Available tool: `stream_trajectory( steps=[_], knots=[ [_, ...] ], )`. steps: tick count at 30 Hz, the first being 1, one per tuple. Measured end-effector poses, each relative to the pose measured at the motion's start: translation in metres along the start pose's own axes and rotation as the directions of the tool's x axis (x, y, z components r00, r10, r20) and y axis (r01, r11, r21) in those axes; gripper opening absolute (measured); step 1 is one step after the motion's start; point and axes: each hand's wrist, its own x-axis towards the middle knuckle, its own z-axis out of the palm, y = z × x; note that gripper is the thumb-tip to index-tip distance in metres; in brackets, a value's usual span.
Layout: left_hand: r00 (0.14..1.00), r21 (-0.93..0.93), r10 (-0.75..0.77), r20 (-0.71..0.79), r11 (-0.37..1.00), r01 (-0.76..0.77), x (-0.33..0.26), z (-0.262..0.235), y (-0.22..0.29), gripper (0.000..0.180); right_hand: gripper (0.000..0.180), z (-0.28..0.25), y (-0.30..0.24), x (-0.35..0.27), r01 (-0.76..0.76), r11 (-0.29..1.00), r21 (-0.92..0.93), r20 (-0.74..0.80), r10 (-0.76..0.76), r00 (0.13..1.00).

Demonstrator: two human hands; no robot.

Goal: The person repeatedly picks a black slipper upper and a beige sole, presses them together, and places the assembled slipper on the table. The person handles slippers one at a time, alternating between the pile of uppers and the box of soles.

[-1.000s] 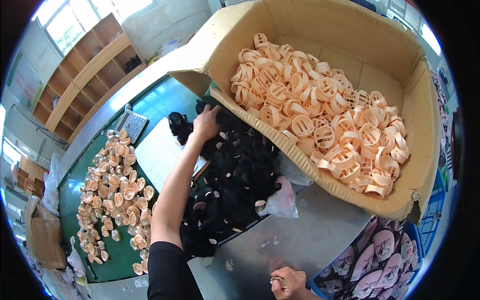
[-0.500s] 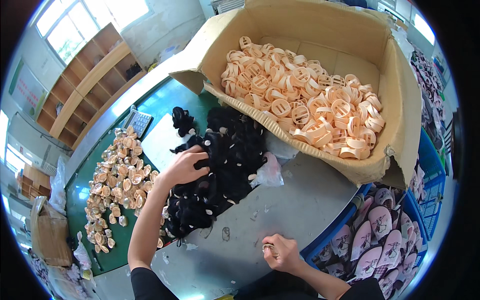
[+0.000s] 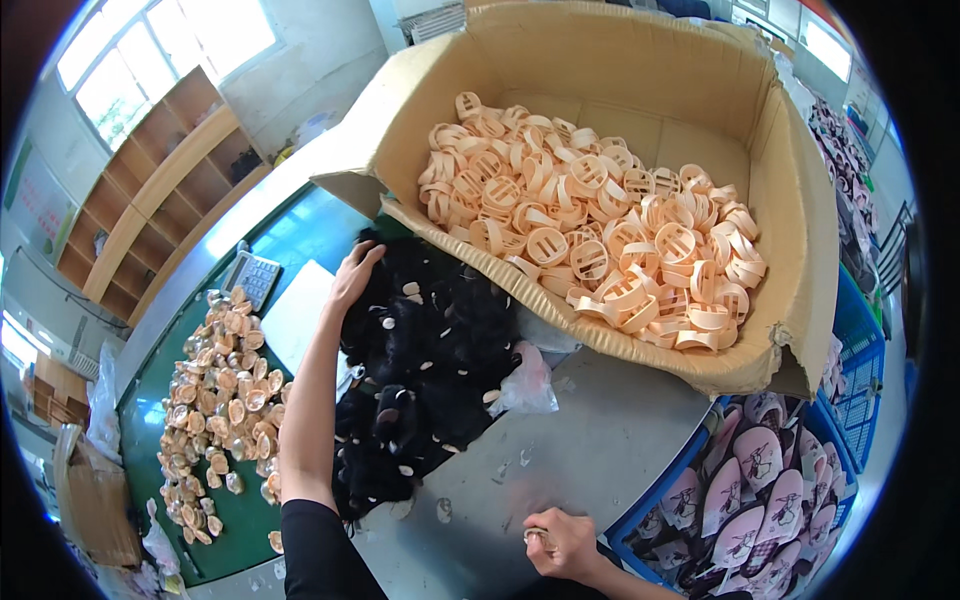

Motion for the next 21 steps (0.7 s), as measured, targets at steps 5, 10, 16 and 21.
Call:
stream_trajectory(
  steps=[5, 10, 16, 21],
  knots=[
    [0.898, 0.206, 0.25, 0.361, 0.918, -0.338, -0.016, 0.056, 0.08, 0.082, 0.012, 0.0, 0.001, -0.004, -0.018, 1.0, -0.015, -0.004, 0.018, 1.0],
    [0.998, 0.582, 0.061, -0.007, 0.812, -0.046, -0.018, 0.118, 0.1, 0.07, 0.011, 0.001, -0.001, -0.002, 0.027, 0.998, -0.049, -0.014, -0.028, 1.0],
    [0.992, 0.442, 0.11, 0.067, 0.888, -0.128, -0.01, 0.101, 0.096, 0.046, 0.013, 0.001, 0.005, -0.004, 0.059, 0.998, 0.005, -0.037, -0.059, 0.998],
    [0.935, 0.407, 0.136, 0.329, 0.873, -0.27, -0.043, 0.063, 0.103, 0.047, 0.015, -0.002, 0.008, -0.003, 0.085, 0.996, -0.008, -0.038, -0.085, 0.996]
  ],
)
